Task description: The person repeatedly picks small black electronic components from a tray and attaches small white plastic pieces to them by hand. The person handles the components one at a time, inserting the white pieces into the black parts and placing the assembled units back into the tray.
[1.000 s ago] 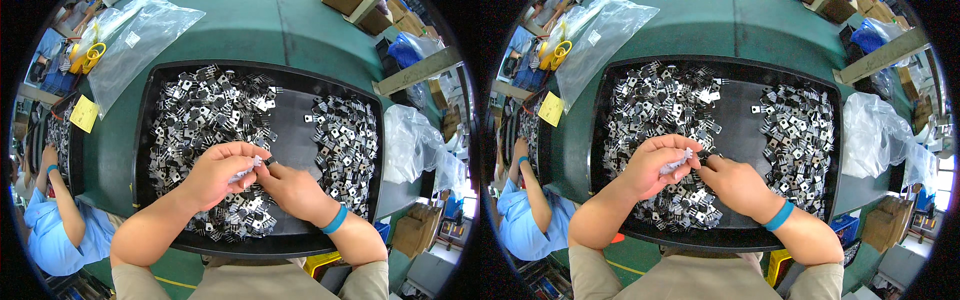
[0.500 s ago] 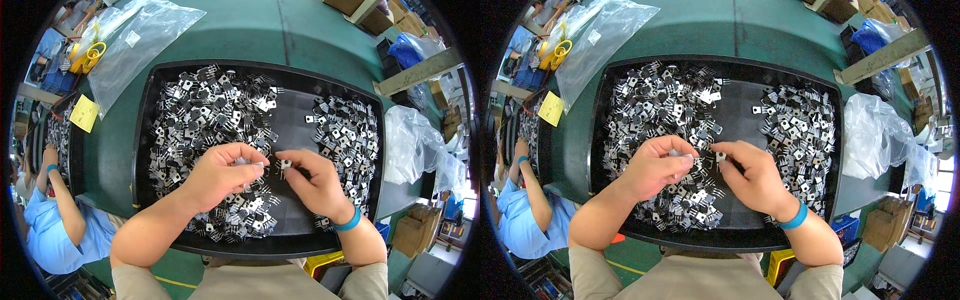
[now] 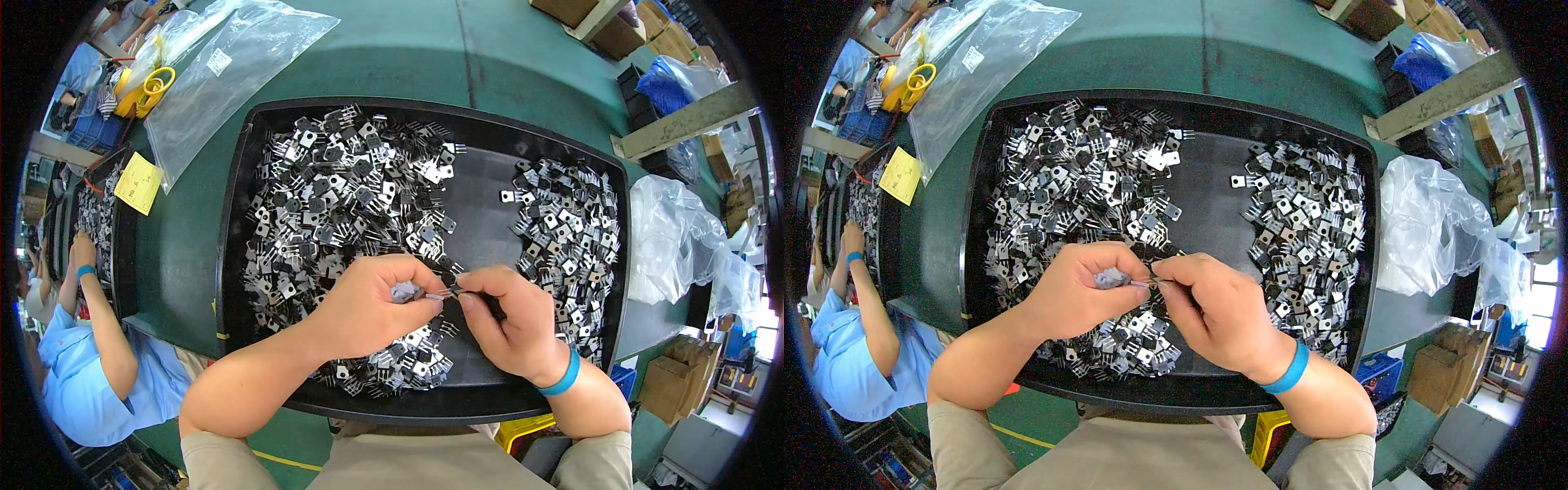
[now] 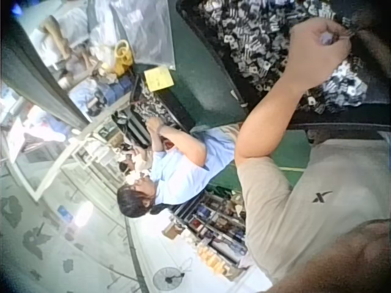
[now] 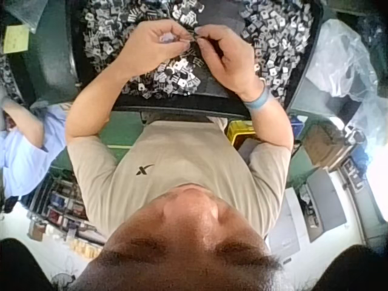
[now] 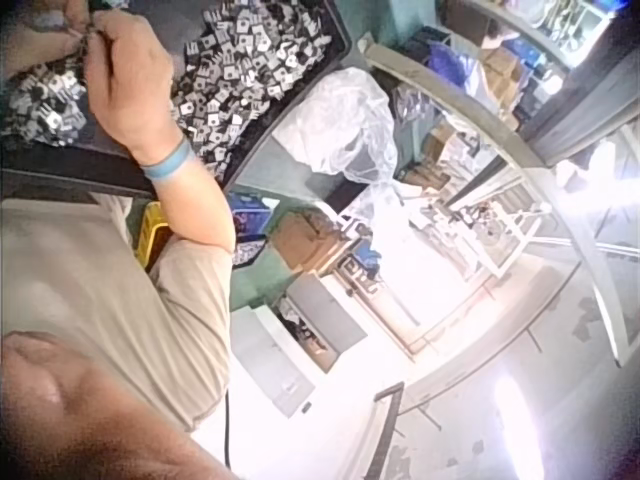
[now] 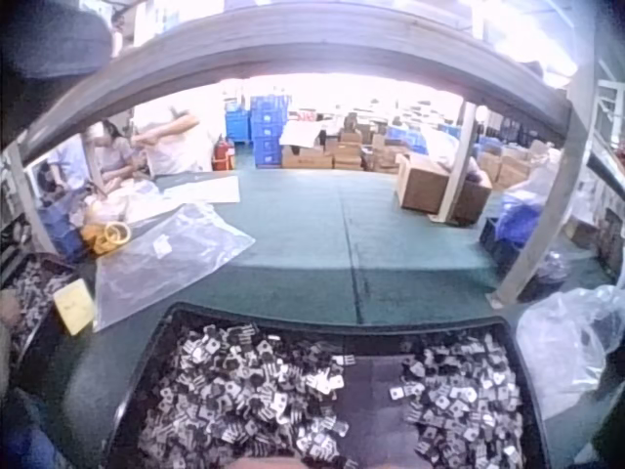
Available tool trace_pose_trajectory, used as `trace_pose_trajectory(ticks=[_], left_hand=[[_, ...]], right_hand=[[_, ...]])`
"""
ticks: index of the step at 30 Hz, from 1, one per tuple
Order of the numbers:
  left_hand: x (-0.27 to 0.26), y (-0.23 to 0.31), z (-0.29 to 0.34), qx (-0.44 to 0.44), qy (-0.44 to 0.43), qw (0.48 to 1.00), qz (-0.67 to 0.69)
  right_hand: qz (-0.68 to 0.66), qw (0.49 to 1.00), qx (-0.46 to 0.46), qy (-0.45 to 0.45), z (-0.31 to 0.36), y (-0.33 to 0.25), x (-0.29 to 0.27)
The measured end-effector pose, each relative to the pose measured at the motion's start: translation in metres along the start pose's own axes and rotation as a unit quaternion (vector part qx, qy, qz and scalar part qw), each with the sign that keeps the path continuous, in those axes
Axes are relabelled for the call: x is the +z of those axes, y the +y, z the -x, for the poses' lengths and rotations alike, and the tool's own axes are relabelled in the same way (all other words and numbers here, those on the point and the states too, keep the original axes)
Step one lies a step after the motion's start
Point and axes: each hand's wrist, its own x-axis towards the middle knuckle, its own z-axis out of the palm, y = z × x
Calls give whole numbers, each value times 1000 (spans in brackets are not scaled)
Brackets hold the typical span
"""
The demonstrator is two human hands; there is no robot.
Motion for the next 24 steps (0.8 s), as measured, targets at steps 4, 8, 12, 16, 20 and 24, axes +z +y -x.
trace_pose_trajectory(ticks=[4, 8, 12, 16, 20, 24], left_hand=[[0, 1, 0, -6, 1, 1000, -16], [-1, 1, 0, -4, -2, 999, -33], [0, -3, -1, -16, -7, 999, -34], [-1, -1, -2, -18, -10, 998, -54], [-4, -6, -3, 0, -10, 999, -33], [-6, 3, -2, -97, -14, 992, 76]], right_hand=[[-3, 1000, -8, -2, 0, 0, 1], [2, 1000, -23, -11, -1, 1, 3], [13, 999, -35, -26, -1, 3, 4], [34, 997, -37, -62, -1, 1, 0], [34, 994, -4, -101, -2, 0, -5], [-36, 993, 112, -27, 1, -2, -4]])
